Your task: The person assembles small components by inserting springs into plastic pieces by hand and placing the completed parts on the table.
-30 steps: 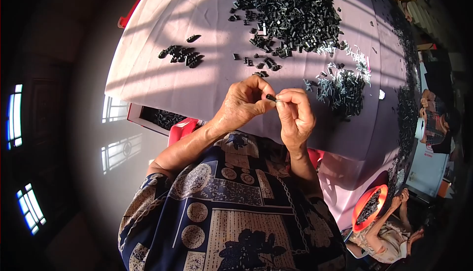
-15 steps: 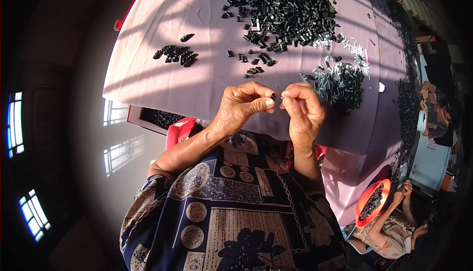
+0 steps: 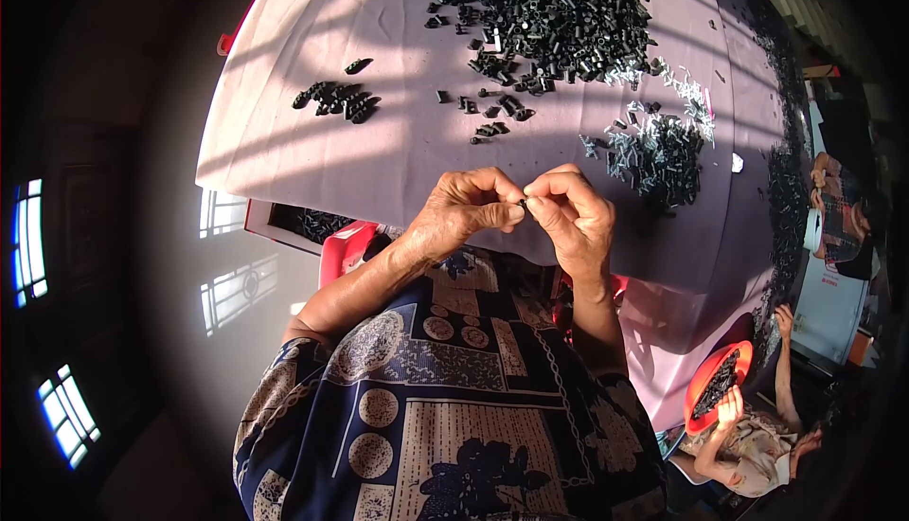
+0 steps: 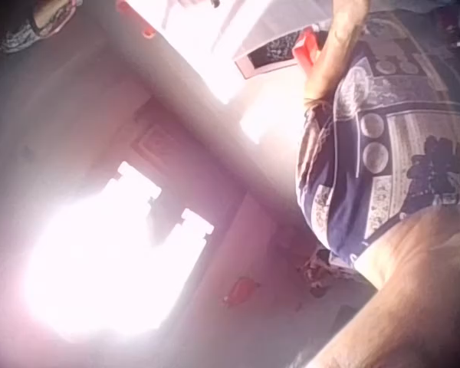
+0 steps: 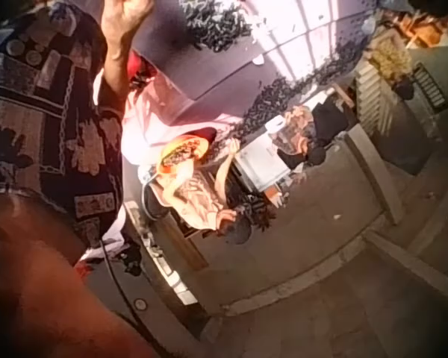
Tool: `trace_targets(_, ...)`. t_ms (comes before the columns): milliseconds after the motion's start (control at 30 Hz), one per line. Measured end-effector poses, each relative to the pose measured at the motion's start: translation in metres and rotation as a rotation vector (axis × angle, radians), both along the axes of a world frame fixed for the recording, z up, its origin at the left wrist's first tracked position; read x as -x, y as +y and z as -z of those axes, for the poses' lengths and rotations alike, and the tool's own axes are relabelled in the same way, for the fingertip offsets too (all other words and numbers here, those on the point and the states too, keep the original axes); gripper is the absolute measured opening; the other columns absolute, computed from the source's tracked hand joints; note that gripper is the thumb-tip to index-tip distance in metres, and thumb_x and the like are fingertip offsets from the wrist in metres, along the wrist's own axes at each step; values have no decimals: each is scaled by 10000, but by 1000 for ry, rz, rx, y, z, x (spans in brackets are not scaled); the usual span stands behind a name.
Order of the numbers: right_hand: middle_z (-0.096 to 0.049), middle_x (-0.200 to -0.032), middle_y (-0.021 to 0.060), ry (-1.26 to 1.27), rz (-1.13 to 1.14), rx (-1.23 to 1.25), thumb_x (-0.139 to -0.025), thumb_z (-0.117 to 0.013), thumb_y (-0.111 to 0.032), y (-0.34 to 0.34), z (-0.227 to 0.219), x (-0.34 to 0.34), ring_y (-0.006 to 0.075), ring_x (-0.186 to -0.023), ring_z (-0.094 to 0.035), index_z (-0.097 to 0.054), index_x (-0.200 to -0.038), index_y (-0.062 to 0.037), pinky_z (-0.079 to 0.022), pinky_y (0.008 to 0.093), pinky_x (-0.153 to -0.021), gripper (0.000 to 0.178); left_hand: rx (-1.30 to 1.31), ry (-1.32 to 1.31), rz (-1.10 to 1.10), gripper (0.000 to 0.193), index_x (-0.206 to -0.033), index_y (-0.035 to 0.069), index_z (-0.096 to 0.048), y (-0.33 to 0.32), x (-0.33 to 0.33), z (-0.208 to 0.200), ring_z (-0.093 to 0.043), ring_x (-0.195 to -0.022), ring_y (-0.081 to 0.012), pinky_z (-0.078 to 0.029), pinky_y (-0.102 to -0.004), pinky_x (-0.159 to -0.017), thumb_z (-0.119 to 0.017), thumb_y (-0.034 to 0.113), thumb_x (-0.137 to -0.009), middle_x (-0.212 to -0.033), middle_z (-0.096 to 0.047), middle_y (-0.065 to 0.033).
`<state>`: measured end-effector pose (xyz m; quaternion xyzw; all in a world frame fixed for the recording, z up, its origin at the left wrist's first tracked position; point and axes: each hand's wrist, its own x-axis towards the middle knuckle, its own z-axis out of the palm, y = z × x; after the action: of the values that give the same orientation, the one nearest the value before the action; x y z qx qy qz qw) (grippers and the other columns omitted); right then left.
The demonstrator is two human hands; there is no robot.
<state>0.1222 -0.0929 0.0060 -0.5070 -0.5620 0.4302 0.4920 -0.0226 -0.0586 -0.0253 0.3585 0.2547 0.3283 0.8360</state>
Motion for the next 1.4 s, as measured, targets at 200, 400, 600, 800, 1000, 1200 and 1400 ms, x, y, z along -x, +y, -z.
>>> trace_targets(200,-497,-687,37,-49,38,-7,-697,-550,-19,-6,11,9,91,-602,-477,-537,-745,-5,-388,194,-546,52,-47,57,-19,92,-764,7,-546,-5,7,5,-494,-619,-82,-407,-203,-583,-583,46,-690,-662,-539,-22)
trace_targets(400,-507,-685,60,-240,17,-153,-715,-530,-29,-17,18,24,135,-599,-498,-565,-795,-15,-391,214,-536,88,-31,58,-94,77,-763,6,-543,-17,22,13,-481,-607,-75,-399,-201,-564,-572,46,-703,-645,-529,-16)
trace_targets(600,-501,-695,82,-360,78,-181,-700,-506,10,22,28,31,158,-575,-503,-537,-785,-8,-397,235,-520,93,-35,113,-95,69,-737,5,-533,-9,32,4,-476,-609,-82,-396,-203,-577,-573,47,-701,-646,-526,-19)
trace_targets(800,-419,-723,117,-777,-49,-368,-636,-486,0,52,39,40,263,-659,-469,-467,-798,-24,-398,345,-542,165,2,96,-123,63,-739,9,-532,-3,32,-12,-470,-623,-72,-394,-196,-598,-568,51,-708,-643,-518,-6)
trace_targets(1000,-464,-660,87,-557,15,-294,-649,-474,36,40,42,40,188,-567,-473,-457,-769,-22,-390,284,-498,134,-41,131,-170,63,-741,15,-532,-9,41,-4,-464,-625,-63,-389,-191,-596,-569,56,-709,-654,-517,4)
trace_targets(1200,-520,-725,97,236,51,73,-723,-460,-3,17,26,36,102,-536,-475,-448,-788,4,-412,209,-518,66,-96,216,-180,69,-740,9,-529,-10,43,0,-452,-613,-59,-380,-192,-579,-567,58,-709,-649,-511,2)
trace_targets(1400,-524,-688,53,140,88,9,-752,-450,-35,6,23,38,65,-528,-469,-484,-825,-5,-397,179,-492,86,-110,190,-161,64,-746,5,-525,-7,34,-2,-441,-601,-62,-375,-196,-571,-555,55,-719,-634,-497,5)
